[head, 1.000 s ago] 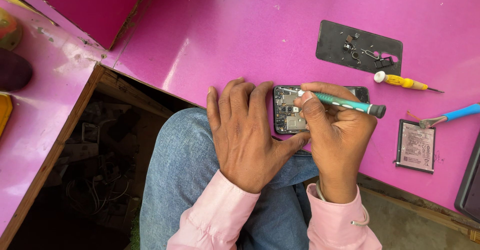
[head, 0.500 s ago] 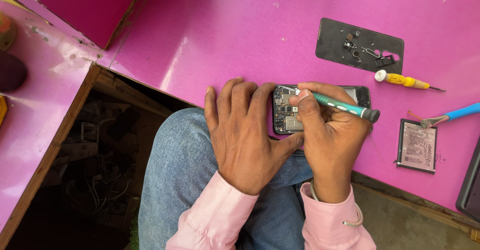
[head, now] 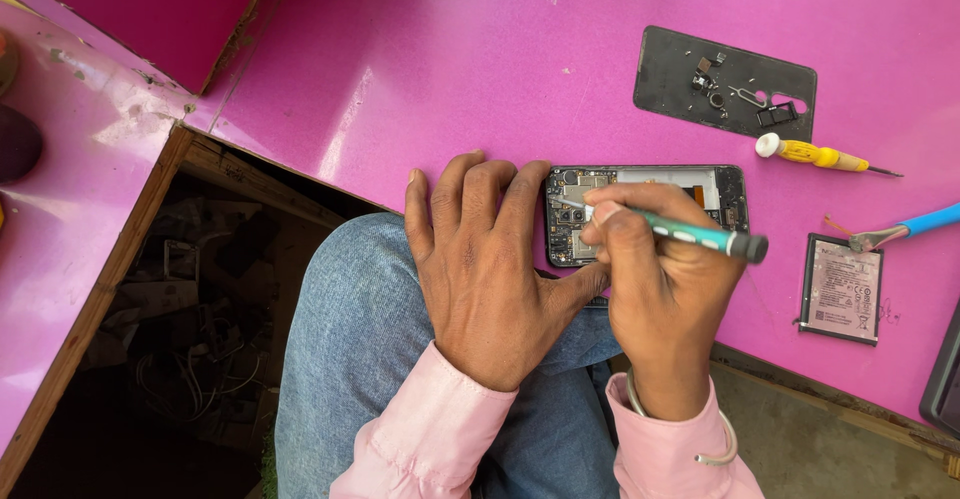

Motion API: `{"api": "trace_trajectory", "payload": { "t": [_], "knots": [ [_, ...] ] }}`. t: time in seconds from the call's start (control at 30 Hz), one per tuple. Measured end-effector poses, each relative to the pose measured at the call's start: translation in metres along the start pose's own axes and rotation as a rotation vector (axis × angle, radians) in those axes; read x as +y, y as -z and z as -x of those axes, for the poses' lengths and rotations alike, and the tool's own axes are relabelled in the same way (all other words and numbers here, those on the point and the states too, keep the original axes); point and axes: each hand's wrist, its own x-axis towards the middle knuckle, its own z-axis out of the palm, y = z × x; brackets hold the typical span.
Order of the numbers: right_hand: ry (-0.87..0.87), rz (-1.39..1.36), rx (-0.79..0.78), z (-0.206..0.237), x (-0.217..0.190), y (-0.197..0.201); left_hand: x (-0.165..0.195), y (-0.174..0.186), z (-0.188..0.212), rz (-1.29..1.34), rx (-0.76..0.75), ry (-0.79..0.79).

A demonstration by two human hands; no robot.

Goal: The person cleans the internal components of a disassembled smartphone using a brush and a precision tool. They remove the motherboard, brush the interior, and use a pointed tool to clean small areas on the circuit board and around the battery connector.

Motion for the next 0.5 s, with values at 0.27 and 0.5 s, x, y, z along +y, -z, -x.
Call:
{"api": "trace_trajectory", "payload": {
  "t": [0.27,0.5],
  "knots": [
    [-0.027,0.066,-0.059,0.009,-0.004,0.014,0.001,0.001,0.003,-0.019,-0.010,-0.012],
    [-0.037,-0.002,0.065,0.004,-0.009,0.008,0.001,0.004,0.002,0.000,0.005,-0.024]
  ]
}}
